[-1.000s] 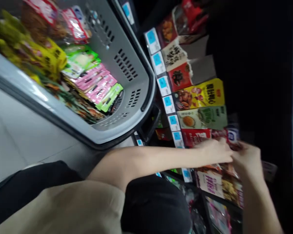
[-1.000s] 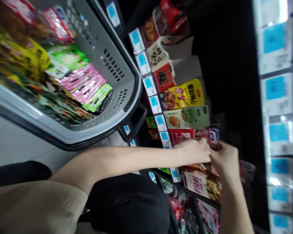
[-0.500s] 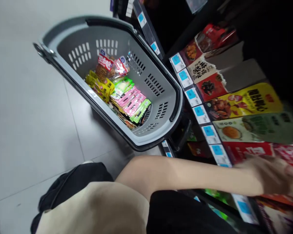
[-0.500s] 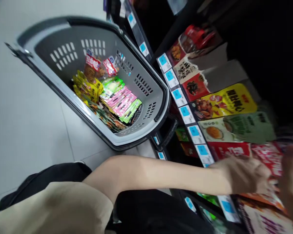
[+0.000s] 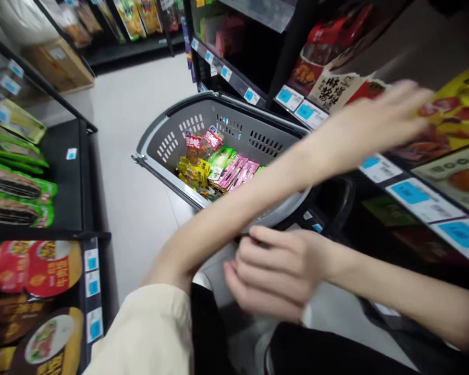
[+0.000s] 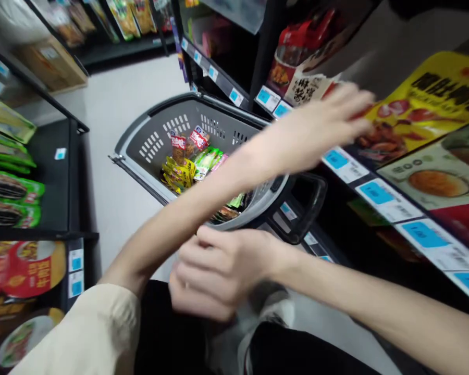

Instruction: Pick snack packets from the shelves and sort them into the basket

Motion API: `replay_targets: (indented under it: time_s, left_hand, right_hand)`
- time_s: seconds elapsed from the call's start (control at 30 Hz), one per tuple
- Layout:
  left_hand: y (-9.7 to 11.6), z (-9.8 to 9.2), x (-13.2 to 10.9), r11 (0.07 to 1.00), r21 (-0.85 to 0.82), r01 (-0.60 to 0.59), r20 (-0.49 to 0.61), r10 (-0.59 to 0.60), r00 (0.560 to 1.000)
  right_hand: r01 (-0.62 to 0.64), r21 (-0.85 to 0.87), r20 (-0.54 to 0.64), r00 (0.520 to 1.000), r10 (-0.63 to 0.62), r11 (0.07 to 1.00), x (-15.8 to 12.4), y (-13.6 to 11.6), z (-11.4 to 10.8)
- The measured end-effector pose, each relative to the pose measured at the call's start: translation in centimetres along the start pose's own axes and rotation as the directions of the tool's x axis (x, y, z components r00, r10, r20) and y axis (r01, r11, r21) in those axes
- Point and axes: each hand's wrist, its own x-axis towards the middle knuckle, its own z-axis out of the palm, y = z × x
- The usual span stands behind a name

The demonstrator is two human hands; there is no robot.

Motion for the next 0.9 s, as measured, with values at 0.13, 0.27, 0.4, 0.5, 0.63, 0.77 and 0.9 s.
replay_targets:
  time_s: [0.13,0.27,0.4,0.5,0.63,0.77,0.9]
  left_hand:
    - [-8.3,-0.9,-0.3,0.997,0.035,0.067,0.039,-0.068,0.997]
    - [-14.4,1.2,-1.3,0.982,0.022,0.189,0.05,-0.19,0.981]
    - [-19.1,5.4,-5.0,0.906,0.021,0.423,0.175,-0.42,0.891]
    - [-21.2,7.1,-6.0,0.832,0.015,0.555,0.143,-0.551,0.822]
    - [-22.0,7.9,-4.8,0.887,0.006,0.462,0.205,-0.453,0.868]
    - [-22.3,8.8,-4.4,0.923,0.039,0.383,0.394,-0.366,0.843]
    - [-21.9,9.4,-5.1,0.93,0.078,0.36,0.409,-0.359,0.839]
  right_hand:
    - [-0.261,-0.001,0.326,0.912,0.247,0.965,-3.6,1.6,3.1]
    - [-0.517,0.071,0.556,0.73,0.396,0.853,-6.5,1.1,3.5]
    - [-0.577,0.095,0.619,0.672,0.405,0.811,-6.4,0.9,3.4]
    - [-0.569,0.119,0.65,0.664,0.369,0.814,-5.7,1.1,3.8]
    - [-0.544,0.152,0.655,0.68,0.328,0.825,-5.2,1.1,4.1]
    - [-0.542,0.139,0.661,0.674,0.33,0.829,-4.6,0.5,4.1]
    - [-0.554,0.114,0.659,0.663,0.355,0.825,-3.7,-0.4,4.2]
